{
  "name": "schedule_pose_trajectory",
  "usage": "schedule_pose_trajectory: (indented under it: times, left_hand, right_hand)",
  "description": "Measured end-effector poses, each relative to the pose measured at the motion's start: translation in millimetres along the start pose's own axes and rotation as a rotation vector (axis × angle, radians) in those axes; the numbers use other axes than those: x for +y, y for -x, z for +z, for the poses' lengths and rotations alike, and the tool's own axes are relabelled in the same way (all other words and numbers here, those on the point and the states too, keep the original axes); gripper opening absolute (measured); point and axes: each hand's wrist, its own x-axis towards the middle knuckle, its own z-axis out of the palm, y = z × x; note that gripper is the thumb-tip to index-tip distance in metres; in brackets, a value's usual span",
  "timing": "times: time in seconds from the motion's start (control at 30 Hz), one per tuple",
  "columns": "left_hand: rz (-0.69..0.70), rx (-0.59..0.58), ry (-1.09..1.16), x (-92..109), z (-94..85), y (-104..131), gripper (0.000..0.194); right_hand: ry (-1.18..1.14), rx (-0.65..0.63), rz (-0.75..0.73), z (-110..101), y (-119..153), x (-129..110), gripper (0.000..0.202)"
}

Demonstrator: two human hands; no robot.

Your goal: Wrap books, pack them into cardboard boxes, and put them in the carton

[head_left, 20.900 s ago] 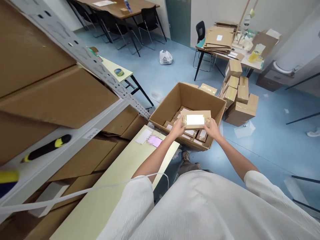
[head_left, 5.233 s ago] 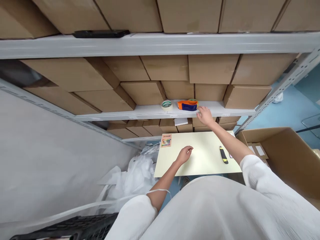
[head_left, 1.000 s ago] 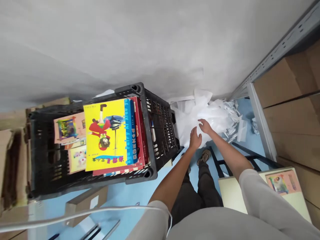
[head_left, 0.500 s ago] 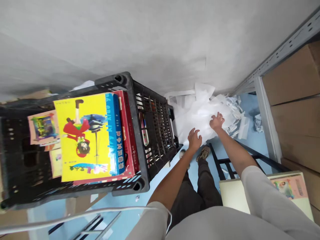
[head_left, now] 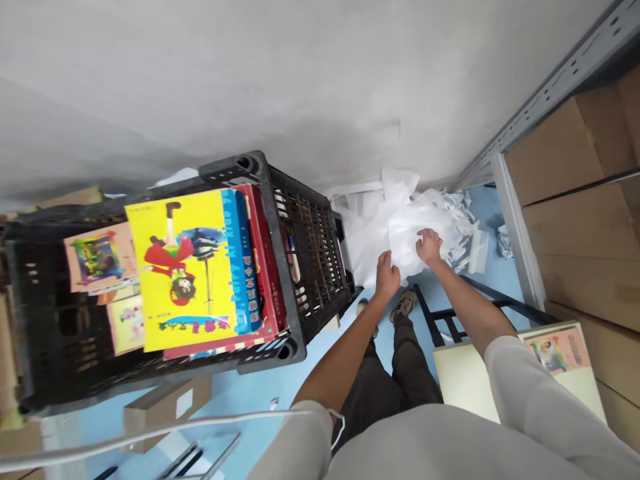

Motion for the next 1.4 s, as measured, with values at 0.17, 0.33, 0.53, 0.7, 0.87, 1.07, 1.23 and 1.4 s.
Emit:
schedule_pose_trajectory:
  times: [0.17, 0.33, 0.53, 0.7, 0.87, 1.07, 1.23, 1.4]
  left_hand:
    - [0.129, 0.026, 0.197, 47, -7.8, 2, 0.070]
    - [0.386, -0.024, 0.172, 104, -20.7, 21, 0.081]
    - [0.732, -0.177, -0.063, 156, -41.4, 71, 0.089]
    - [0.873, -0.286, -0.159, 169, -65.5, 105, 0.084]
    - [0.822, -0.251, -0.021, 149, -86.3, 116, 0.061]
    - [0.591, -0.104, 0.120, 155, -94.4, 108, 0.083]
    - [0.645, -0.318, 0.060, 199, -85.7, 123, 0.047]
    - [0.800, -0.306, -0.117, 214, -60.4, 171, 0.013]
  right_hand:
    - [-0.639, -0.165, 0.024, -25, 24, -22, 0.051]
    - [-0.872, -0.201, 0.062, -80, 60, -52, 0.073]
    - [-1.020, -0.034, -0.080, -174, 114, -94, 0.072]
    - [-0.861, 0.087, -0.156, -221, 152, -129, 0.045]
    - [-0.896, 0.294, -0.058, -239, 182, -146, 0.034]
    - [-1.029, 0.228, -0.073, -269, 233, -156, 0.030]
    - [-1.106, 0.294, -0.084, -296, 284, -136, 0.023]
    - [-1.094, 0.533, 0.026, -301, 352, -67, 0.022]
